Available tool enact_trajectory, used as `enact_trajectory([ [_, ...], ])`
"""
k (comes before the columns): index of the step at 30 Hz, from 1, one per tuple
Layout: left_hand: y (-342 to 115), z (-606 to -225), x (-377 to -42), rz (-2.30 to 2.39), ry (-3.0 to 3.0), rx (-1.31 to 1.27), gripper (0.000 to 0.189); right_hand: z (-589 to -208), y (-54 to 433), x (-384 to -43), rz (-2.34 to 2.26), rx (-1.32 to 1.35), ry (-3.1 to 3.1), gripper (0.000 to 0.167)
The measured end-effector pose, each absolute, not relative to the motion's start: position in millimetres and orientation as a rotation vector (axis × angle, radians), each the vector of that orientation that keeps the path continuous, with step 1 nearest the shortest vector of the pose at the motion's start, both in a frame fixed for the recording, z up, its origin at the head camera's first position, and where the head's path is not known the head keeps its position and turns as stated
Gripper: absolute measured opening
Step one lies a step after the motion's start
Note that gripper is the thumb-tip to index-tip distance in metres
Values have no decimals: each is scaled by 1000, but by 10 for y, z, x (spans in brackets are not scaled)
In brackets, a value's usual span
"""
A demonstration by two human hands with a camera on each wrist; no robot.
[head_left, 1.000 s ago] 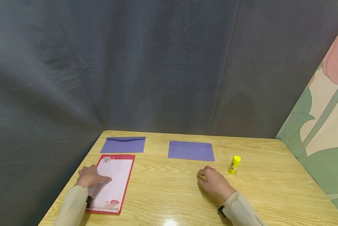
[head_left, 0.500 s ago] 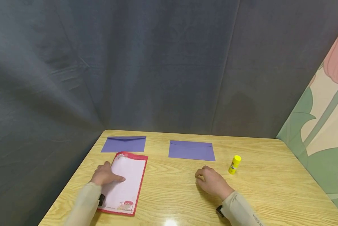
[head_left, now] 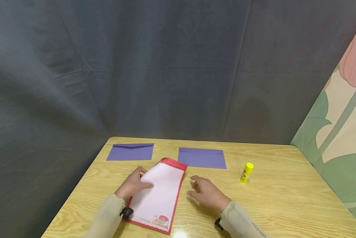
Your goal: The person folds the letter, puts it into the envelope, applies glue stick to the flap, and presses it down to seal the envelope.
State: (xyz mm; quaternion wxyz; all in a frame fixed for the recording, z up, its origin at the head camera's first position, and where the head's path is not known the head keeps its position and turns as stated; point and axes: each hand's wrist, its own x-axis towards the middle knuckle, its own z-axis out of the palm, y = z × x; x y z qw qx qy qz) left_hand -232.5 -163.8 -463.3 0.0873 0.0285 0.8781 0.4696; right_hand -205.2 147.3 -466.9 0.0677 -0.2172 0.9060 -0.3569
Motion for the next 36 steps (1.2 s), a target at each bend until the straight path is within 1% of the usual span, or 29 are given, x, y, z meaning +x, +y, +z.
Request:
enact_trajectory([
  [3,-1453,-4591,-2312,1646,2433,173,46,-4674,1402,-2058,-1322,-477,2581,76],
  [5,-1354,-4562,-2317,1768,2346,223,44,-4678,1382,-2060,-1472,-347,2548,82],
  [7,-1274,-4539,-2332,1863,2288,242,43,-4683,1401,-2056,-1582,-264,2564,81],
  [9,-1213,-4521,-2343,1943,2238,241,42,-4690,1453,-2049,-1631,-260,2616,78],
  [12,-1169,-4517,-2364,2024,2175,238,43,-4697,1553,-2041,-1627,-424,2636,76],
  [14,-1158,-4524,-2369,2026,2168,221,44,-4700,1614,-2034,-1618,-539,2575,67],
  [16,-1158,-4546,-2368,2004,2169,215,46,-4704,1671,-2028,-1605,-615,2507,53],
  [18,-1160,-4577,-2359,1977,2164,179,49,-4709,1722,-2020,-1597,-642,2460,42],
  [19,-1161,-4592,-2351,1964,2159,164,51,-4711,1745,-2014,-1605,-646,2440,40],
  [21,-1163,-4627,-2335,1952,2147,162,54,-4711,1784,-2002,-1611,-658,2440,42],
  [23,-1169,-4651,-2322,1953,2141,169,56,-4706,1796,-2000,-1611,-655,2462,43],
  [26,-1169,-4664,-2308,1962,2113,228,56,-4684,1792,-1997,-1621,-603,2487,39],
  [31,-1120,-4638,-2310,2037,1974,252,49,-4675,1793,-2017,-1699,-521,2508,29],
  [34,-1107,-4627,-2309,2072,1901,292,45,-4686,1791,-2031,-1808,-494,2524,17],
  [36,-1117,-4624,-2306,2066,1893,332,43,-4685,1783,-2036,-1877,-417,2544,17],
])
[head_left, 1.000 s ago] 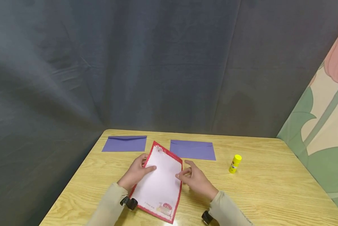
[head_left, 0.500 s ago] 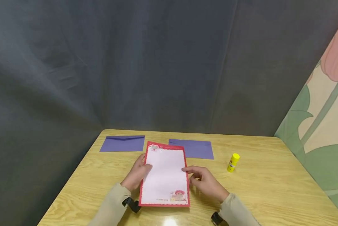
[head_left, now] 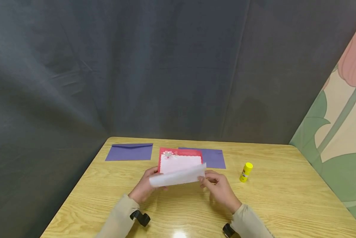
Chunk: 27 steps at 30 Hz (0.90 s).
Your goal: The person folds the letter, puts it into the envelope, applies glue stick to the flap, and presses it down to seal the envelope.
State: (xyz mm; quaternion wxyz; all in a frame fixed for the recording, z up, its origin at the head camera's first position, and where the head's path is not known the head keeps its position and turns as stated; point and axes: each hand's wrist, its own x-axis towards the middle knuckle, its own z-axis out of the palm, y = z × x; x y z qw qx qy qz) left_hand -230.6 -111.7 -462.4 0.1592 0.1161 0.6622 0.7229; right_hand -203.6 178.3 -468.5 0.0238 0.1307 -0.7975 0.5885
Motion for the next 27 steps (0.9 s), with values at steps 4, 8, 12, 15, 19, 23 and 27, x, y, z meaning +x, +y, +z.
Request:
enact_trajectory([
  [4,-1110,-4613,-2303,2061,1890,416,43,-4667,1772,-2033,1831,157,-2415,23],
  [8,-1088,-4572,-2298,2096,1868,450,57,-4657,1761,-2031,1846,42,-2368,20],
  [12,-1057,-4541,-2284,2096,1919,453,52,-4655,1762,-2030,1869,23,-2345,17],
  [15,-1029,-4535,-2275,2078,2040,436,46,-4633,1767,-2025,1881,51,-2356,30],
  [19,-1003,-4542,-2269,2052,2159,432,40,-4579,1761,-2035,1857,112,-2375,60],
  [23,-989,-4552,-2264,2033,2184,478,41,-4521,1746,-2067,1812,76,-2378,47],
  [27,-974,-4559,-2258,2021,2189,504,40,-4483,1744,-2090,1769,13,-2351,25],
])
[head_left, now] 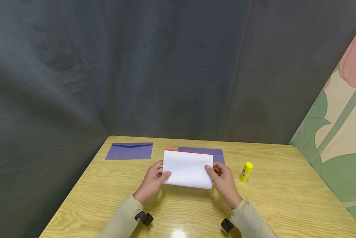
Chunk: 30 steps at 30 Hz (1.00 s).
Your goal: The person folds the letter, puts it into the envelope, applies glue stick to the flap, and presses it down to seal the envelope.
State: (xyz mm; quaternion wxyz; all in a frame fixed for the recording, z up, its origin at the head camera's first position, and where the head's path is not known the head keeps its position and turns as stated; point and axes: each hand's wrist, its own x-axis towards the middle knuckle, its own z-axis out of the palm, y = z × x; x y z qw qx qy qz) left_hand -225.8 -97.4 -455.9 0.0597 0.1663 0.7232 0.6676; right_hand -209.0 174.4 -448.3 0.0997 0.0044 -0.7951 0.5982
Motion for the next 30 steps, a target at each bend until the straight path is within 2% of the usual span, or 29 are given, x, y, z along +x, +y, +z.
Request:
enact_trajectory([
  [6,-954,-4572,-2259,2029,2202,501,38,-4481,1754,-2102,1731,-17,-2354,20],
  [20,-943,-4559,-2246,1993,2255,471,29,-4477,1761,-2089,1724,-34,-2353,24],
  [30,-959,-4553,-2248,1977,2252,485,30,-4494,1772,-2091,1712,5,-2388,20],
])
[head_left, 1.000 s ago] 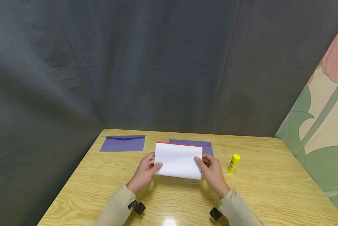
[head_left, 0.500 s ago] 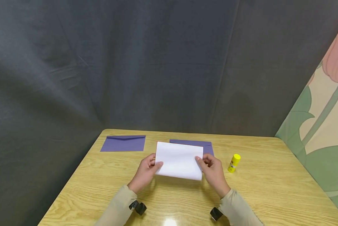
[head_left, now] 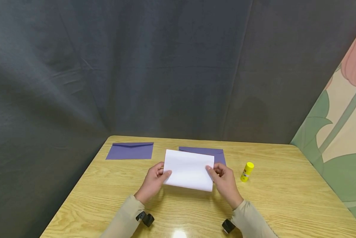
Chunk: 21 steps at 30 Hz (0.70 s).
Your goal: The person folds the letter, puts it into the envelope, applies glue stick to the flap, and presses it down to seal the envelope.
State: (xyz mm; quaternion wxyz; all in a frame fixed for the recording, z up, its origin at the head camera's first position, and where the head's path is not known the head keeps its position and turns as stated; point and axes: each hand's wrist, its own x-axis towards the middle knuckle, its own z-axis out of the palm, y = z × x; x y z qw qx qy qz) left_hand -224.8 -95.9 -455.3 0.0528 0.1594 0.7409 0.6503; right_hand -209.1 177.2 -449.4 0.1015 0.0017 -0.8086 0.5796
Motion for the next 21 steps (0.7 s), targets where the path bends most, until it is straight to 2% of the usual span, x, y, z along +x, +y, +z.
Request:
enact_trajectory([
  [1,-962,-4552,-2247,1962,2258,502,31,-4494,1773,-2091,1667,36,-2411,23],
  [5,-959,-4511,-2214,1738,2357,647,25,-4447,1748,-2065,1314,284,-2523,52],
  [6,-949,-4488,-2199,1663,2376,699,22,-4419,1731,-2049,1233,355,-2539,53],
  [10,-859,-4381,-2141,1459,2350,878,17,-4293,1647,-1989,1197,577,-2608,38],
  [13,-794,-4330,-2120,1445,2307,907,17,-4248,1596,-1963,1364,609,-2655,24],
  [17,-754,-4332,-2121,1603,2330,765,15,-4263,1568,-1946,1608,436,-2585,14],
  [21,-734,-4379,-2128,1924,2238,522,24,-4307,1562,-1931,1829,191,-2410,15],
])
